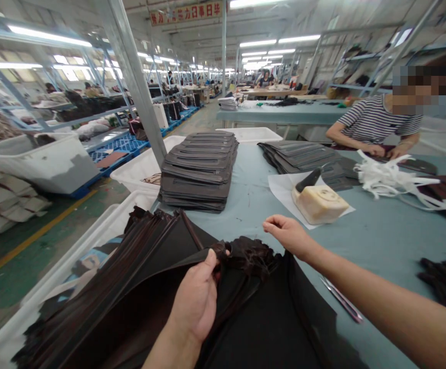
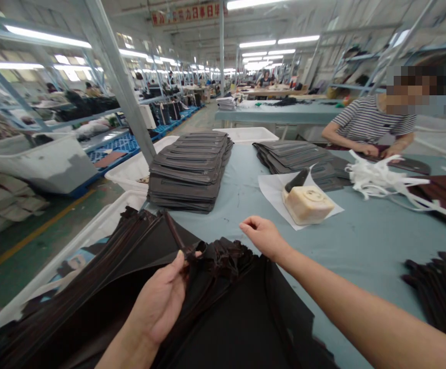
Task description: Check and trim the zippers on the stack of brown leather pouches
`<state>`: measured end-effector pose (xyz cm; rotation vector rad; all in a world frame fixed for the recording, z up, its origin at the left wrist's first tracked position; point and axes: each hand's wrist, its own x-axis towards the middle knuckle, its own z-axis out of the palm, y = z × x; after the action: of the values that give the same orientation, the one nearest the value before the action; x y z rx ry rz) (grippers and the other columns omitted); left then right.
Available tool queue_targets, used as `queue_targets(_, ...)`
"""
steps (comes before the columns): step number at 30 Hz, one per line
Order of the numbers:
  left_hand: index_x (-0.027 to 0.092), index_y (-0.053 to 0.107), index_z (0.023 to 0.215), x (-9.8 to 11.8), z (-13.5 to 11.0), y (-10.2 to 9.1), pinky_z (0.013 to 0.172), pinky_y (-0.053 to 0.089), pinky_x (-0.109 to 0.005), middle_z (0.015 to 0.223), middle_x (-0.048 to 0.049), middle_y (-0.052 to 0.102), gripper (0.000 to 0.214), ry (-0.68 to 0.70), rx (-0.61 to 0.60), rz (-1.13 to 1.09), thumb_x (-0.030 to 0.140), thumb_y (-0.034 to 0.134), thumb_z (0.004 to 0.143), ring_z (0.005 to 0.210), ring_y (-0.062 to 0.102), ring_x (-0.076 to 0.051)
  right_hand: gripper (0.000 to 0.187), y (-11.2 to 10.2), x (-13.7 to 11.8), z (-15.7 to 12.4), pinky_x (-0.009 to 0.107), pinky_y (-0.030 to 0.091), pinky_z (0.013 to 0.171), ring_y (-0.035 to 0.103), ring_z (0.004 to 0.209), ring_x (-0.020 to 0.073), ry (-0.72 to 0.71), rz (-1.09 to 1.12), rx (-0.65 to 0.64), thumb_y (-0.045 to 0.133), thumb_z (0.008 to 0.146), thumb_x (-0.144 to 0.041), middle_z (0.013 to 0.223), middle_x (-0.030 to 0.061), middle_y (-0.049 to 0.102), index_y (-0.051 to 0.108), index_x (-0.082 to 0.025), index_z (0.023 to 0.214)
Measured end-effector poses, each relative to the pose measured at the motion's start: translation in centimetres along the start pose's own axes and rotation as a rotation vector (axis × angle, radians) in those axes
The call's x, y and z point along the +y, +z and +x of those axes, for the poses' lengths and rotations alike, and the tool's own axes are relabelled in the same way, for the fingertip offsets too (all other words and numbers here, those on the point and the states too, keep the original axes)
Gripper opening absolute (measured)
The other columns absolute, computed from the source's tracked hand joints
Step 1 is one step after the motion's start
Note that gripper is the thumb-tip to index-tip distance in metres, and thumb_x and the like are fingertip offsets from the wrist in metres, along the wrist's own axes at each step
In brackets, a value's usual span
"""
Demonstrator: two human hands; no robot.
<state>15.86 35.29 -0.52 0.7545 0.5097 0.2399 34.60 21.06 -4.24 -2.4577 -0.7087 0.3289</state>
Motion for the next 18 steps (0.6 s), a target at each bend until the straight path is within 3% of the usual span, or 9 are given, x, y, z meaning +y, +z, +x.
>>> queue_targets(5,0.010,0.066,0.086,-0.8,0.2,-0.3,0.082,0.044,-0.032,0.092,-0.0096,0.066,0.020,-0.086,0.151,-0.001,0.020,0.065,0.068,0.089,0.059,-0.021,0.027,1.7,10.2,0.2,0.026,0.039,0.061,0.056,0.069,0.0196,0.264,-0.254,-0.050,0.051,0.072,-0.038,0.071,0.0087,0.062,0.061,-0.014,0.070)
queue_targets(8,0.008,0.067,0.076,-1.0,0.3,-0.3,0.081,0.045,-0.033,0.085,-0.0109,0.067,0.015,-0.111,0.168,0.044,0.018,0.067,0.065,0.085,0.060,-0.022,0.028,2.9,12.6,-1.3,0.028,0.040,0.067,0.056,0.082,0.0218,0.317,-0.316,-0.049,0.055,0.070,-0.039,0.086,0.0105,0.062,0.062,-0.015,0.082)
queue_targets(12,0.009,0.067,0.078,-1.2,0.1,0.0,0.089,0.040,-0.033,0.086,-0.0088,0.067,0.017,-0.015,0.101,0.150,0.019,0.068,0.064,0.087,0.059,-0.020,0.040,3.6,14.6,-4.7,0.039,0.037,0.078,0.044,0.105,0.0311,0.352,-0.441,0.037,0.055,0.069,-0.043,0.109,0.0174,0.051,0.057,-0.014,0.097)
queue_targets(15,0.010,0.067,0.084,-1.5,-0.2,0.2,0.095,0.034,-0.033,0.089,-0.0078,0.067,0.020,0.054,0.022,0.230,0.020,0.066,0.067,0.094,0.057,-0.019,0.037,4.0,17.4,-7.7,0.041,0.038,0.075,0.051,0.095,0.0321,0.428,-0.522,0.008,0.051,0.071,-0.044,0.097,0.0186,0.056,0.057,-0.012,0.087)
queue_targets(18,0.010,0.067,0.086,-1.8,-0.3,0.2,0.096,0.033,-0.034,0.091,-0.0084,0.067,0.021,0.076,-0.011,0.258,0.021,0.064,0.069,0.096,0.056,-0.020,0.024,5.0,20.0,-10.3,0.038,0.040,0.067,0.057,0.079,0.0301,0.498,-0.382,-0.045,0.046,0.074,-0.038,0.081,0.0163,0.060,0.056,-0.016,0.075)
